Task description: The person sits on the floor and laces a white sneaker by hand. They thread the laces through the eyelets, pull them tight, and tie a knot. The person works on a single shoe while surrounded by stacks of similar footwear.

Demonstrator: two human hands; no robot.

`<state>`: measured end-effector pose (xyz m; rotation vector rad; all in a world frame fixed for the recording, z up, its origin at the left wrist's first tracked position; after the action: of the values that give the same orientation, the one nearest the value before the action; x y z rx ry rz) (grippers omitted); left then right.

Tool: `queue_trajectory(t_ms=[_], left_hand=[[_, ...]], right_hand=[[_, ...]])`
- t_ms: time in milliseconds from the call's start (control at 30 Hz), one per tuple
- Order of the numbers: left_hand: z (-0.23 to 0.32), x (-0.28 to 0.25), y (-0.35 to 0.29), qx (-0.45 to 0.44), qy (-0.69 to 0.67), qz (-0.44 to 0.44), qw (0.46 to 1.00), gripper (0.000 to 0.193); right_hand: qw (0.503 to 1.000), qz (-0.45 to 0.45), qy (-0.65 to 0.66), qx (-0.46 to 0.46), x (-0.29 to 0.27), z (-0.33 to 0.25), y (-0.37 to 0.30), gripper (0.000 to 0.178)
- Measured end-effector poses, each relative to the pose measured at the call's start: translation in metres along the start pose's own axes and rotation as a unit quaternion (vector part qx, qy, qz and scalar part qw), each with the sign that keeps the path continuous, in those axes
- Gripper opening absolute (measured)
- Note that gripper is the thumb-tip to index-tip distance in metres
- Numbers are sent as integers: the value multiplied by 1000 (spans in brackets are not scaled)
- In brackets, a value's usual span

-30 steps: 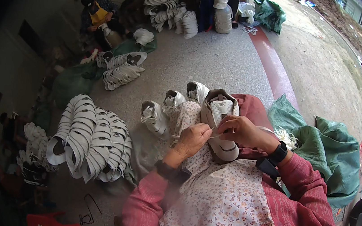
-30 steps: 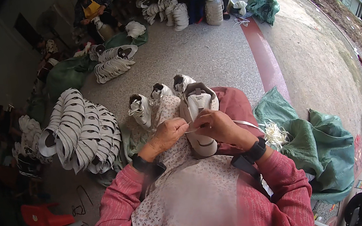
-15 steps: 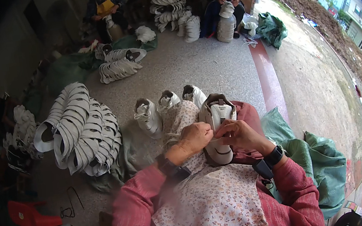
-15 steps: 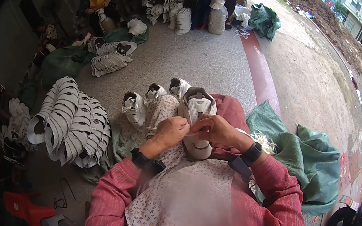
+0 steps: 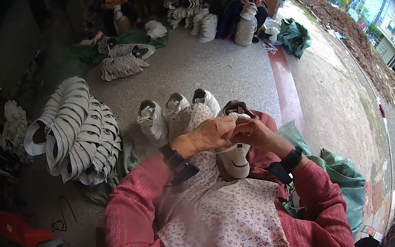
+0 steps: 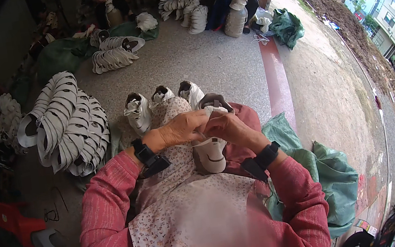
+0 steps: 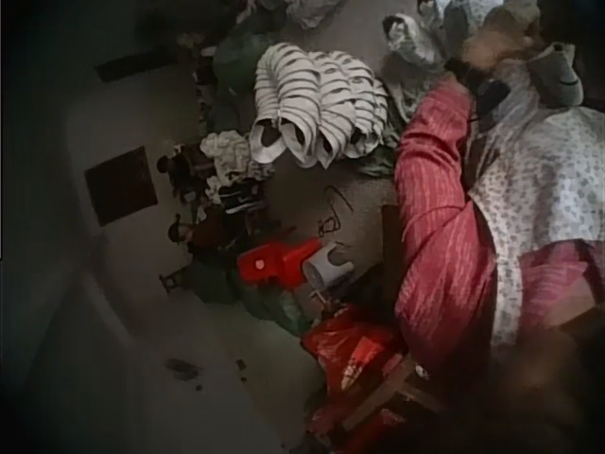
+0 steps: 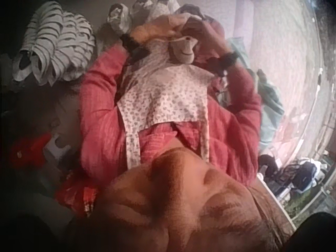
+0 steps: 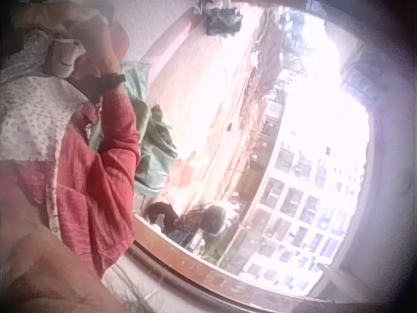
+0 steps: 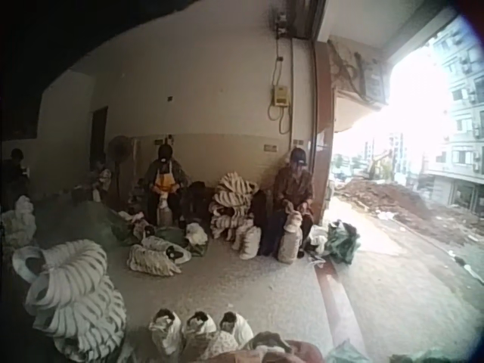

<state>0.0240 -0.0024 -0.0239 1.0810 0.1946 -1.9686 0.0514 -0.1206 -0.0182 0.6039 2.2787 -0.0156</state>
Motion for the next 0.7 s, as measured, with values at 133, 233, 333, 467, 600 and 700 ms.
queue_trajectory(t_ms=[133,233,333,467,600,700], left_hand=[[0,0,-4,4,-42,20,999,31],[2,-1,-5,-7,-52,17,998,30],[6,-3,-3,-6,-55,15,998,28],[3,2,-1,-64,-81,-38,994,25],[6,0,-2,-65,-107,-43,991,23],[5,0,-6,-62,-129,-44,989,20]], right_hand=[[998,-13,-56,-33,6,2,4,14],[995,5,-79,-59,13,-2,3,14],[968,5,-226,-111,8,-15,-1,13],[895,60,-439,58,-67,-7,0,5],[973,95,-212,15,-91,-20,-8,5],[999,41,-1,10,-36,-9,-6,7]])
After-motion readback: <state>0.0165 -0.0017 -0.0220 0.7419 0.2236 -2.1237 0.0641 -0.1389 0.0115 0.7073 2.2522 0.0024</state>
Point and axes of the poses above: each hand's wrist, its own y-axis towards the middle knuckle, its own x-axis out of the palm, z = x × y, the point moved 7 cm from there along y, towards the middle knuckle, and after that the axes turned 4 degrees about -z, right-handed, at the moved point
